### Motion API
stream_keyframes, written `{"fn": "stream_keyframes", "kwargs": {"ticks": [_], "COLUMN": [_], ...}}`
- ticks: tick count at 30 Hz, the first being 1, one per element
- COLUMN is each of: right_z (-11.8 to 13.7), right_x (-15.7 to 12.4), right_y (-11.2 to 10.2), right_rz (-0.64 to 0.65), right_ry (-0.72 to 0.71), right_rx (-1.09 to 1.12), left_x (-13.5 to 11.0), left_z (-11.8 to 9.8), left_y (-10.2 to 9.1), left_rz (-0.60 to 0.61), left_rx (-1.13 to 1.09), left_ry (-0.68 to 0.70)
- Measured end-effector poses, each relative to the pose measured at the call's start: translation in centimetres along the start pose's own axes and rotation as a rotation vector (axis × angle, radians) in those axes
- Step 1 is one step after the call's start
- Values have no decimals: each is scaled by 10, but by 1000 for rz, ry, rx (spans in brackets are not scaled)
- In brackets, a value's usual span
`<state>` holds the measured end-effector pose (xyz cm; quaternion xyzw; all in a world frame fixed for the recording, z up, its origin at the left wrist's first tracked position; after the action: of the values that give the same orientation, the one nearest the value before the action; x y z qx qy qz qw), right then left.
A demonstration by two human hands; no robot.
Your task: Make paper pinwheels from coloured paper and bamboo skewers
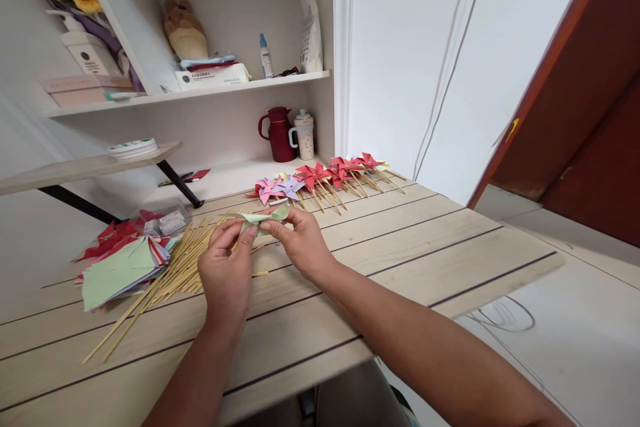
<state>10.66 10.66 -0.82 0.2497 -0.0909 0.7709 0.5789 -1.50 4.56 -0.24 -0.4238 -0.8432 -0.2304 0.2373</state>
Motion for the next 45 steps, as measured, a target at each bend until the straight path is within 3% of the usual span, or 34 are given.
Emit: {"fn": "stream_keyframes", "kwargs": {"ticks": [13,27,33,39,45], "right_z": [3,-8,-5,-6,10], "right_x": [-2,-2,-3,-1,0], "right_y": [0,11,14,6,-4], "right_rz": [-74,44,82,15,-76], "right_ry": [-47,25,48,-15,-181], "right_rx": [-132,-4,58,-40,-247], "left_x": [-3,-1,-1,2,2], "left_z": [1,9,10,10,-15], "left_y": [3,3,3,-1,-2], "left_rz": [-9,-69,-48,-29,24], "left_rx": [3,-209,-224,-118,93], "left_ry": [-21,-247,-263,-150,136]}}
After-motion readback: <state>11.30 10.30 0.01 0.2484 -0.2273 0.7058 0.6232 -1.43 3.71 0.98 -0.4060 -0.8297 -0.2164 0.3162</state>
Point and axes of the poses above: each hand's wrist, its own x-axis towards the middle knuckle, its own y-axis out of the palm, z = x × y, the point moved 3 cm from there along x, towards the middle knuckle, and after that the axes turned 8 degrees about -x, right-handed, at the moved point
